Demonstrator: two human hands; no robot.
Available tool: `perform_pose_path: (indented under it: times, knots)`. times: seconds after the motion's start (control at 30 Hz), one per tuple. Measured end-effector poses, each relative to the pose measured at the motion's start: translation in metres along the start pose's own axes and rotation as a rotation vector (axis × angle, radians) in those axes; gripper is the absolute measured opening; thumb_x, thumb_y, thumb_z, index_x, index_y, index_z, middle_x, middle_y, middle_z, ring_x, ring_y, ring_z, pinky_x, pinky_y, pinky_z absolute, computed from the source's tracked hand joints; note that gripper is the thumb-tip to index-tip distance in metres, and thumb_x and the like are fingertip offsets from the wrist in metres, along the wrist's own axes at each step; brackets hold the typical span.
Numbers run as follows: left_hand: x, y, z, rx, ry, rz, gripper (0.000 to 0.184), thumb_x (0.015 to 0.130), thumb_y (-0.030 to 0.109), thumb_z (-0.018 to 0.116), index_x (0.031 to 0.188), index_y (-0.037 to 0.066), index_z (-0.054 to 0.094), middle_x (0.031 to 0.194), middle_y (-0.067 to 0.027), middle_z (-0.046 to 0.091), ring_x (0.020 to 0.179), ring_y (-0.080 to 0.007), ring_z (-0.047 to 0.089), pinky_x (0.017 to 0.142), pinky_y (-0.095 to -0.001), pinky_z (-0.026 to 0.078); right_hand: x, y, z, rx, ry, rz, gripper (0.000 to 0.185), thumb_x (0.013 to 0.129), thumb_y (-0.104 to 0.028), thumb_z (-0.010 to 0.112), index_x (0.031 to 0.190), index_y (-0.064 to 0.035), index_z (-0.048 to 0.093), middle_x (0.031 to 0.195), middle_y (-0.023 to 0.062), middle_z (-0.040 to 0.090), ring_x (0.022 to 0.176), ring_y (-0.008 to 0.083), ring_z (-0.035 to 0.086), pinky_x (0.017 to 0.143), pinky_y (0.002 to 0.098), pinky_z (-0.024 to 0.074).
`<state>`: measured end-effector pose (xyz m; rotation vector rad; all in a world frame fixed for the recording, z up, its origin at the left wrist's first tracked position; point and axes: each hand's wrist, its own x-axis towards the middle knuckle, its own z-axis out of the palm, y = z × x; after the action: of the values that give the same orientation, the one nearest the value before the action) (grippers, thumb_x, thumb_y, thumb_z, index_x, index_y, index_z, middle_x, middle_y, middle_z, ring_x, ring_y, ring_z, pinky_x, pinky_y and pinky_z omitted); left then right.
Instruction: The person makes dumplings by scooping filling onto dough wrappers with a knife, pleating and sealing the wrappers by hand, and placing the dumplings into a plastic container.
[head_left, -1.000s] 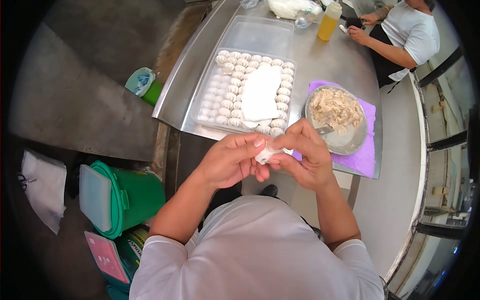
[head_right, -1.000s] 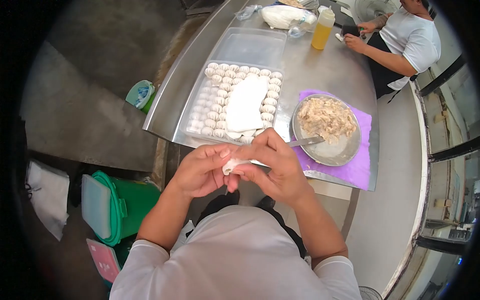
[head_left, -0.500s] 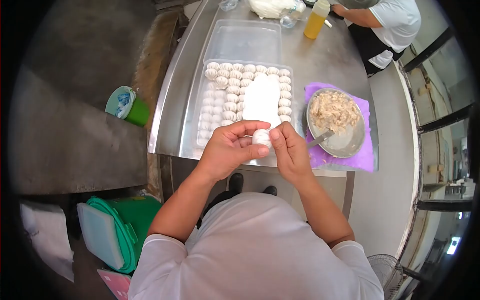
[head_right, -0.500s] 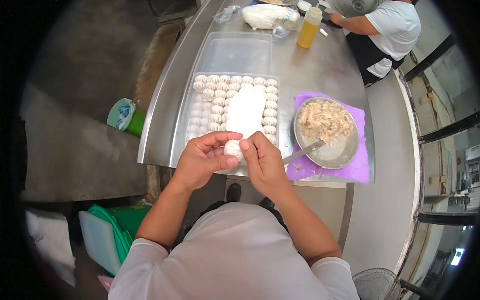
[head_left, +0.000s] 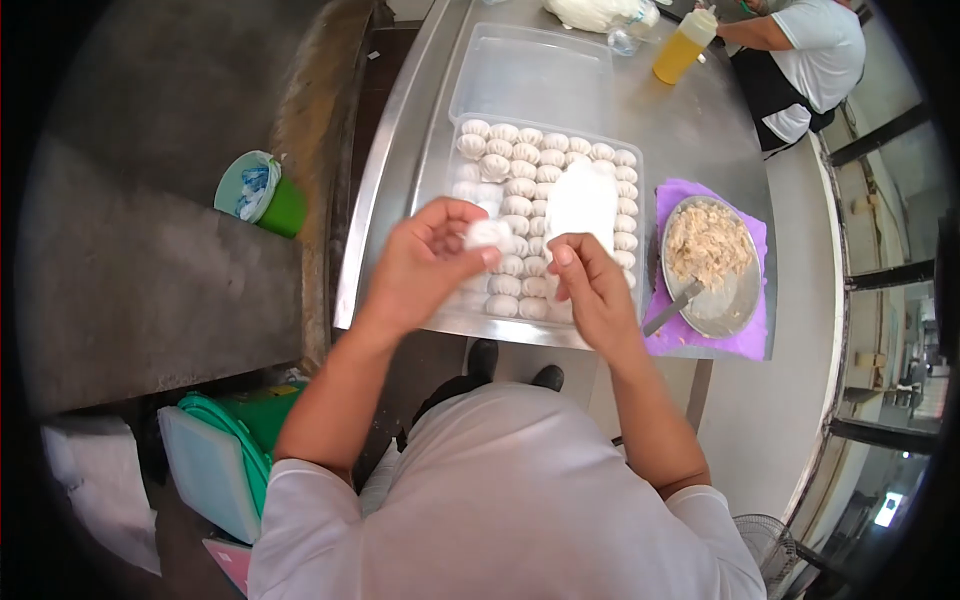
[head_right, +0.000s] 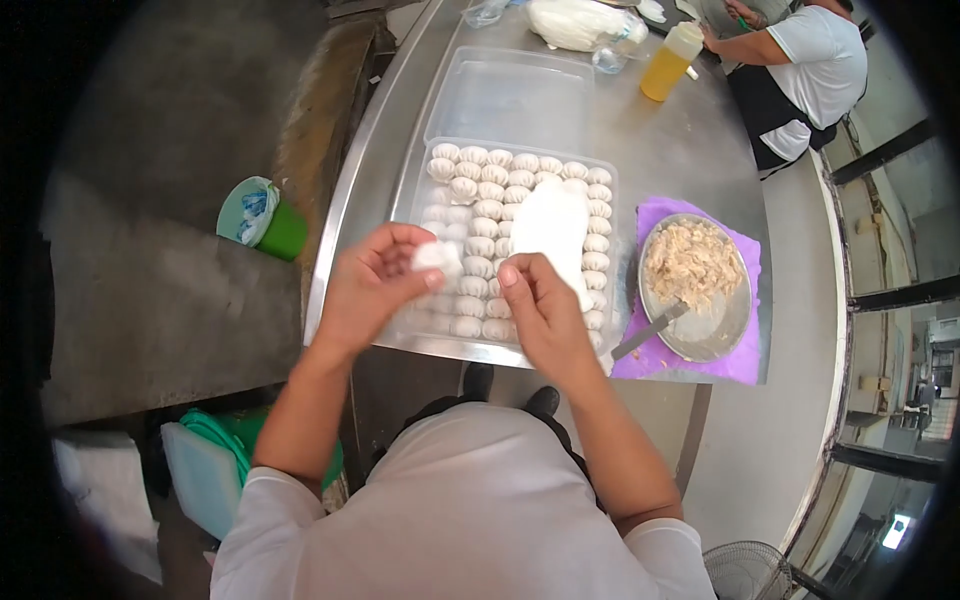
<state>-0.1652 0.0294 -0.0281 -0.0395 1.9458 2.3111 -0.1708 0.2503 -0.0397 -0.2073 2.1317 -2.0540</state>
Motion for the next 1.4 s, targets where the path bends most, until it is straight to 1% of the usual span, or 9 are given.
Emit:
perform_pose_path:
  times: [0.1, 0.17, 0.2, 0.3, 0.37, 0.5, 0.93, 1.2, 1.4]
  knots:
    - [0.019, 0.036, -0.026, 0.214, 0.070, 0.130, 0.033, 0.084, 0.004, 0.081, 0.115, 0.000, 0.068, 0.096, -0.0026, 0.069, 0.083, -0.0072, 0.064, 0.075, -0.0235, 0.053, 0.032, 0.007, -0.017, -0.243, -0.035, -0.090, 0.017, 0.099, -0.018, 0.066, 0.099, -0.0010, 0.063, 0.076, 0.0002, 0.056, 0.067, 0.0090, 0.048, 0.060, 0.0266, 0.0418]
    - [0.036, 0.057, -0.038, 0.761, 0.053, 0.226, 0.035, 0.082, 0.000, 0.079, 0.115, 0.000, 0.067, 0.095, -0.0024, 0.070, 0.088, -0.0078, 0.065, 0.076, -0.0277, 0.053, 0.057, 0.007, -0.015, -0.332, -0.027, -0.152, 0.015, 0.097, -0.016, 0.068, 0.096, -0.0011, 0.064, 0.076, 0.0030, 0.058, 0.065, 0.0121, 0.050, 0.060, 0.0286, 0.0434]
    - [0.048, 0.059, -0.042, 0.765, 0.059, 0.225, 0.035, 0.082, 0.000, 0.079, 0.115, 0.000, 0.067, 0.095, -0.0024, 0.070, 0.088, -0.0078, 0.065, 0.076, -0.0277, 0.053, 0.070, 0.004, -0.011, -0.447, -0.021, -0.215, 0.013, 0.094, -0.014, 0.069, 0.095, -0.0014, 0.065, 0.079, 0.0069, 0.061, 0.067, 0.0177, 0.055, 0.063, 0.0321, 0.0460]
    - [0.087, 0.050, -0.046, 1.022, -0.025, 0.225, 0.040, 0.078, 0.002, 0.081, 0.116, 0.001, 0.066, 0.093, -0.0080, 0.071, 0.084, -0.0143, 0.067, 0.075, -0.0321, 0.053, 0.112, 0.010, 0.004, -0.647, -0.026, -0.315, 0.012, 0.090, -0.013, 0.070, 0.096, -0.0029, 0.068, 0.087, 0.0124, 0.066, 0.076, 0.0276, 0.061, 0.072, 0.0390, 0.0499]
    - [0.110, 0.036, -0.047, 1.196, -0.110, 0.328, 0.039, 0.078, 0.004, 0.081, 0.114, 0.001, 0.066, 0.096, -0.0154, 0.072, 0.087, -0.0267, 0.069, 0.079, -0.0370, 0.054, 0.135, 0.018, 0.017, -0.736, -0.038, -0.347, 0.013, 0.088, -0.012, 0.071, 0.097, -0.0042, 0.070, 0.093, 0.0141, 0.067, 0.083, 0.0319, 0.063, 0.077, 0.0424, 0.0513]
    - [0.136, 0.016, -0.045, 1.277, -0.125, 0.292, 0.030, 0.078, 0.003, 0.079, 0.105, 0.001, 0.066, 0.102, -0.0187, 0.072, 0.099, -0.0379, 0.068, 0.083, -0.0459, 0.053, 0.157, 0.036, 0.035, -0.909, -0.020, -0.391, 0.016, 0.087, -0.014, 0.073, 0.101, -0.0086, 0.073, 0.097, 0.0122, 0.067, 0.094, 0.0333, 0.061, 0.084, 0.0440, 0.0508]
    - [0.149, -0.010, -0.048, 1.453, -0.195, 0.265, 0.027, 0.081, 0.004, 0.074, 0.107, 0.009, 0.072, 0.111, -0.0116, 0.066, 0.111, -0.0342, 0.061, 0.096, -0.0442, 0.048, 0.163, 0.052, 0.030, -0.972, 0.008, -0.407, 0.015, 0.087, -0.012, 0.072, 0.103, -0.0111, 0.073, 0.092, 0.0104, 0.066, 0.093, 0.0328, 0.058, 0.083, 0.0437, 0.0496]
    - [0.146, -0.001, -0.039, 1.457, -0.140, 0.222, 0.049, 0.076, 0.010, 0.083, 0.115, 0.006, 0.054, 0.114, -0.0159, 0.060, 0.114, -0.0386, 0.060, 0.094, -0.0467, 0.049, 0.164, 0.040, 0.022, -0.871, -0.021, -0.348, 0.017, 0.087, -0.012, 0.071, 0.102, -0.0048, 0.071, 0.096, 0.0145, 0.067, 0.096, 0.0355, 0.062, 0.085, 0.0461, 0.0519]
    - [0.160, -0.004, -0.042, 1.490, -0.146, 0.207, 0.055, 0.073, 0.018, 0.088, 0.113, 0.003, 0.053, 0.115, -0.0185, 0.061, 0.112, -0.0399, 0.061, 0.092, -0.0465, 0.050, 0.166, 0.031, -0.002, -0.764, 0.031, -0.327, 0.015, 0.089, -0.011, 0.068, 0.100, -0.0026, 0.071, 0.092, 0.0155, 0.068, 0.089, 0.0340, 0.065, 0.080, 0.0432, 0.0526]
